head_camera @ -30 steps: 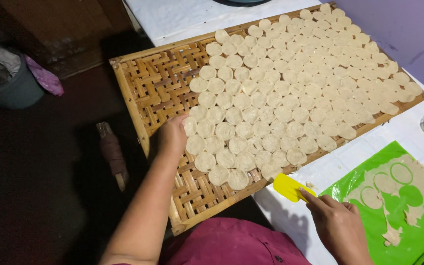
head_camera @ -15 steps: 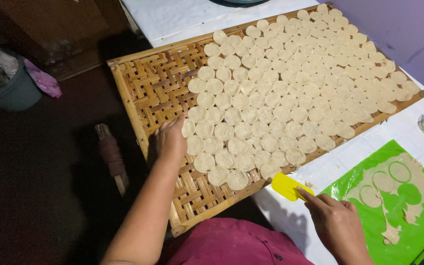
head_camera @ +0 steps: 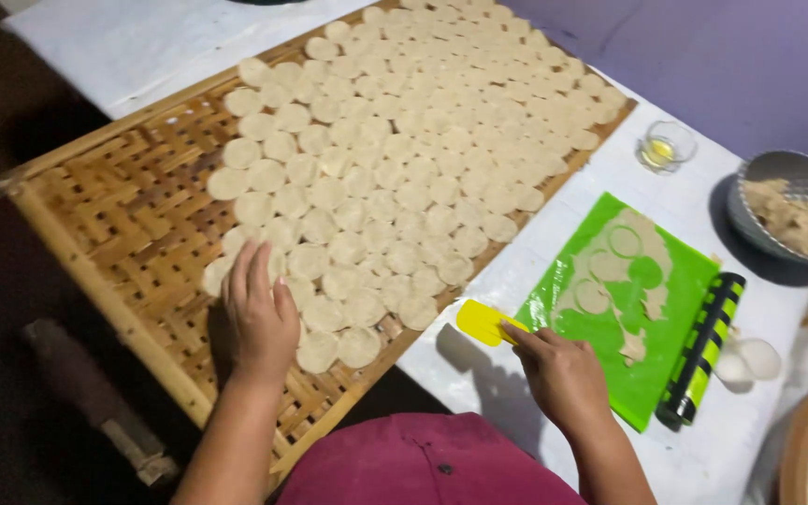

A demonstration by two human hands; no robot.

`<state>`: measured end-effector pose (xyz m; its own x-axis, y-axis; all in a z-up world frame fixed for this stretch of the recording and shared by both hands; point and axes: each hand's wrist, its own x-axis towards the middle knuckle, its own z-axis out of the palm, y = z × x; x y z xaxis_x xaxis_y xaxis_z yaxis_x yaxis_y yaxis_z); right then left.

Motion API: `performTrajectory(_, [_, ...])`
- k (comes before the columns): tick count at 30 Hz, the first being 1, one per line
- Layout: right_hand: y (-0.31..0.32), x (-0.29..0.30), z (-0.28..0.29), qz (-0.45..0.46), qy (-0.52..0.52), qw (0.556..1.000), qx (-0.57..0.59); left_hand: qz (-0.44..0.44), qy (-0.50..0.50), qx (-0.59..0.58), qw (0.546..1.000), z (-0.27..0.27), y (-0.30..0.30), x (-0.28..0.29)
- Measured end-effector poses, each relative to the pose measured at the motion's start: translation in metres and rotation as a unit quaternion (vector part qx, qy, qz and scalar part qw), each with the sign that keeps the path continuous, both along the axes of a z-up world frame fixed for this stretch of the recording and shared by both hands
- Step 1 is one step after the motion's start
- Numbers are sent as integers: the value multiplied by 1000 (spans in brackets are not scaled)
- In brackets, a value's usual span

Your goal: Rolling out dough on a plastic sheet and cutting out small circular discs to be placed on a large drying tray.

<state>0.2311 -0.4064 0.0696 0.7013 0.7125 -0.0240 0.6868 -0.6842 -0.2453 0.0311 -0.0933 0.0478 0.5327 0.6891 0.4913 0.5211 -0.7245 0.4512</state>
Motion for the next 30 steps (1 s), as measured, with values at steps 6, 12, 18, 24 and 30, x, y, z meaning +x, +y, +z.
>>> performTrajectory(6, [-48,39,-20,-150,-17,989,6,-281,48,-87,955,-35,-93,48])
performTrajectory(12, [-115,85,-52,-282,-89,955,-15,-480,93,-138,861,-43,-137,64])
performTrajectory(18, [-135,92,-39,-303,18,940,-157,-500,168,-273,804,-54,-150,79])
performTrajectory(24, [-127,97,-65,-266,4,953,-147,-454,241,-345,785,-59,-156,92])
performTrajectory(30, [-138,107,-66,-262,-38,954,-139,-427,248,-389,778,-65,-158,93])
